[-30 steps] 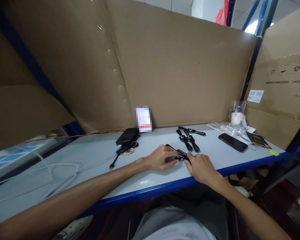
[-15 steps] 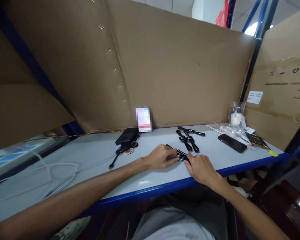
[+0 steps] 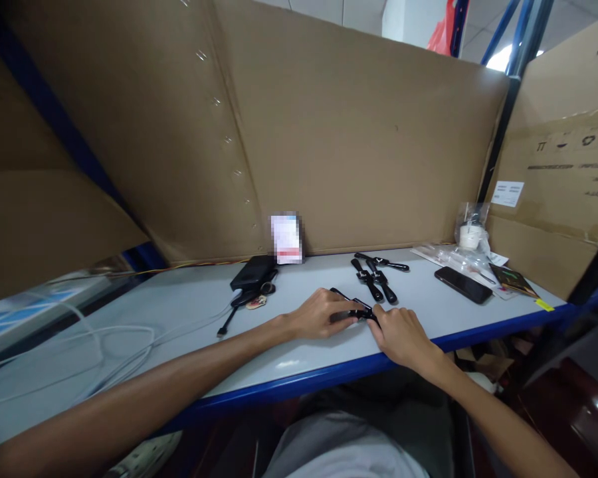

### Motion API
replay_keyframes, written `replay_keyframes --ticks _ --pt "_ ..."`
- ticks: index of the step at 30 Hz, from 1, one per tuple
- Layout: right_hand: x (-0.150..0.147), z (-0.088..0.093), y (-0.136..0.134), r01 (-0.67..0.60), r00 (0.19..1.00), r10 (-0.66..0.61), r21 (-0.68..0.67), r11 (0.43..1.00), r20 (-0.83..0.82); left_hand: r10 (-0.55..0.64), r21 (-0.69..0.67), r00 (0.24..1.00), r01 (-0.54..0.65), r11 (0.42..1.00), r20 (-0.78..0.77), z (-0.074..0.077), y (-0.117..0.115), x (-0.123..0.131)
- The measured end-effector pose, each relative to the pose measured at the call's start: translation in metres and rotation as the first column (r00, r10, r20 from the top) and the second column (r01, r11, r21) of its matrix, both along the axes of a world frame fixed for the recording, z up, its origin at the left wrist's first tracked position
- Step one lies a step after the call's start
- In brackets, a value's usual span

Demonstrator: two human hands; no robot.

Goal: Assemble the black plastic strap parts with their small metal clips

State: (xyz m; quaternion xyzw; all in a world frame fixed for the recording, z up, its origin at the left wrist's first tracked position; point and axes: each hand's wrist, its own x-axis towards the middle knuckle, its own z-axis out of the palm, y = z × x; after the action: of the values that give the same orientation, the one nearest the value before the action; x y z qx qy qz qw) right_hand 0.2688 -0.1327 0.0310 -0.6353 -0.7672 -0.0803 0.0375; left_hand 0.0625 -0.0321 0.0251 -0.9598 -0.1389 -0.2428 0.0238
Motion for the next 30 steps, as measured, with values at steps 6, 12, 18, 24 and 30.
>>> replay_keyframes --ticks 6,12,18,24,30 --pt "-0.0002 0.0002 -0.0001 0.005 1.000 -0.005 -0.001 1.000 -0.007 0.160 0.003 0.985 -0.160 0.987 -0.070 -0.0016 0.0013 0.0022" --pt "-0.0007 -0.0006 -0.0001 0.015 1.000 -0.015 0.013 1.000 -0.004 0.283 -0.036 0.952 -0.289 0.957 -0.117 0.0013 0.0016 0.0035" --pt "-0.0014 -0.0003 -0.0015 0.078 0.997 -0.078 0.024 0.997 0.002 0.258 -0.237 0.966 -0.256 0.937 -0.022 -0.0003 0.0066 0.0028" --pt "-0.0022 -0.0011 -0.0024 0.084 0.996 -0.083 0.045 0.995 -0.026 0.450 -0.140 0.893 -0.447 0.884 -0.009 0.0063 0.0067 0.0000" --pt "-0.0042 -0.0052 -0.0057 0.018 0.999 -0.022 0.112 0.994 0.037 0.526 -0.036 0.835 -0.538 0.842 -0.162 0.0041 0.0065 0.0007"
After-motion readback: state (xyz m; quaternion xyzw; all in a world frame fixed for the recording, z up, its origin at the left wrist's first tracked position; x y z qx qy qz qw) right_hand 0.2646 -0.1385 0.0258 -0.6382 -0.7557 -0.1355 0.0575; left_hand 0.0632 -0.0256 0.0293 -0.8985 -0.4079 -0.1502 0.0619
